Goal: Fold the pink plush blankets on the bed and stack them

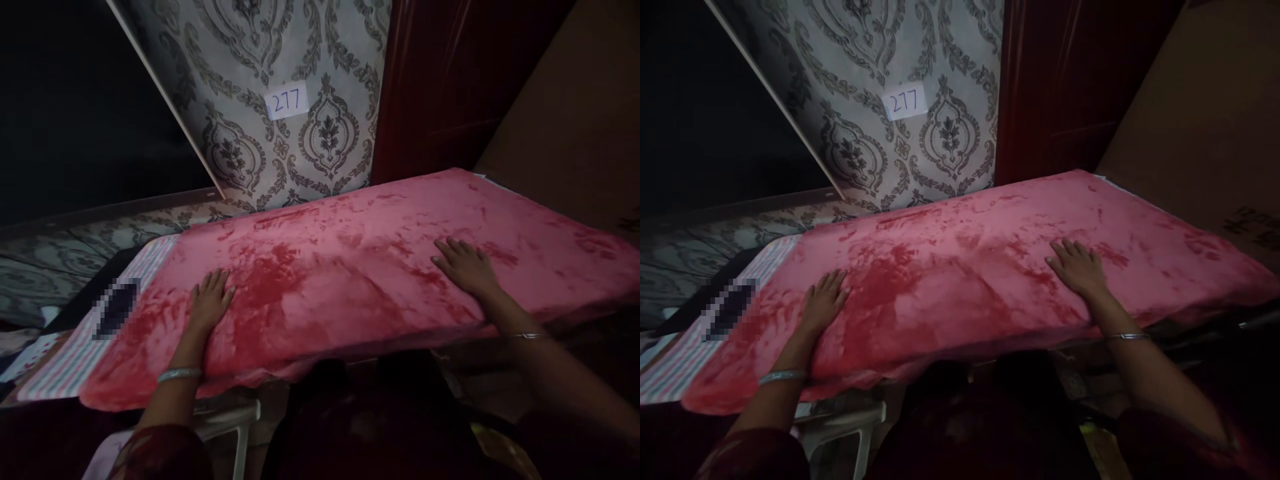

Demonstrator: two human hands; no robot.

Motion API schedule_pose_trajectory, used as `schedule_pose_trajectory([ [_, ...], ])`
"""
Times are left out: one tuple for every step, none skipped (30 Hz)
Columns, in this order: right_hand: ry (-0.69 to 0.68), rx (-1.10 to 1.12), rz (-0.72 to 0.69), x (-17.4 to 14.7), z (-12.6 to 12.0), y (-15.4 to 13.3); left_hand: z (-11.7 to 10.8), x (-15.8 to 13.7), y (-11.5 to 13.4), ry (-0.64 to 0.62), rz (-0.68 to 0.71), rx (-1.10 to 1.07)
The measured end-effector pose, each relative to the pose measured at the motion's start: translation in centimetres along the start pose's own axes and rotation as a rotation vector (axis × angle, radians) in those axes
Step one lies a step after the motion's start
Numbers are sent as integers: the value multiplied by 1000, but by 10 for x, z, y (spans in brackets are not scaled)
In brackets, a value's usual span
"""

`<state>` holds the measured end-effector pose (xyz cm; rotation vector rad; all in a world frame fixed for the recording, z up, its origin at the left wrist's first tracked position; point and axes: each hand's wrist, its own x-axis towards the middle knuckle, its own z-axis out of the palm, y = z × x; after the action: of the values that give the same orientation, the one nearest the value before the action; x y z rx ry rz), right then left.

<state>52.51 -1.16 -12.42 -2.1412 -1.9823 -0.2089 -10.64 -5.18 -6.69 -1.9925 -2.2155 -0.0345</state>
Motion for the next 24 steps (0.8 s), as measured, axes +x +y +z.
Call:
schedule_pose_trajectory([
  [-5, 3, -5, 0, -1, 0, -1, 0, 0, -2, 1, -4],
  [-9, 6, -8, 0, -3, 0, -1, 0, 0, -4, 0, -7],
  [-11, 10, -9, 0, -4, 0, -2, 0, 0, -4, -3, -9],
  [-12, 13, -7, 0, -4, 0, -2, 1, 0, -3, -6, -12],
  [-12, 15, -4, 0, -5, -1, -2, 1, -1, -2, -9, -15],
  [-10, 16, -3, 0, -5, -1, -2, 1, -1, 2, -11, -18],
  [-8, 15, -4, 0, -5, -2, -2, 1, -2, 5, -10, -22],
  [-5, 14, -5, 1, -5, -2, -2, 1, -3, 7, -10, -25],
  [-3, 11, -5, 1, -5, -3, -1, 1, -4, 8, -10, -28],
  [-5, 8, -2, 2, -5, -5, 0, 2, -4, 9, -11, -31],
  [-9, 6, 7, 2, -5, -6, 0, 3, -5, 8, -13, -33],
  [-15, 4, 17, 3, -5, -6, 1, 3, -6, 8, -16, -32],
  [-23, 4, 27, 3, -5, -7, 1, 4, -6, 10, -20, -30],
  [-30, 5, 34, 4, -5, -8, 1, 4, -7, 13, -19, -24],
  [-35, 7, 39, 4, -6, -9, 1, 4, -7, 16, -15, -18],
  [-39, 8, 43, 4, -7, -9, 1, 5, -7, 18, -9, -11],
  [-42, 10, 45, 4, -8, -10, 1, 5, -7, 19, -1, -6],
  [-45, 12, 47, 4, -10, -11, 1, 5, -7, 21, 5, -5],
  [-48, 15, 48, 4, -12, -12, 1, 6, -8, 22, 10, -7],
  [-55, 19, 49, 4, -14, -13, 2, 7, -9, 24, 14, -11],
  [-61, 25, 51, 4, -15, -14, 3, 8, -11, 27, 20, -17],
  [-67, 31, 54, 4, -17, -16, 5, 9, -13, 32, 25, -25],
  [-72, 37, 58, 4, -18, -16, 8, 11, -15, 39, 29, -35],
  [-73, 42, 64, 4, -19, -17, 11, 12, -17, 49, 32, -45],
])
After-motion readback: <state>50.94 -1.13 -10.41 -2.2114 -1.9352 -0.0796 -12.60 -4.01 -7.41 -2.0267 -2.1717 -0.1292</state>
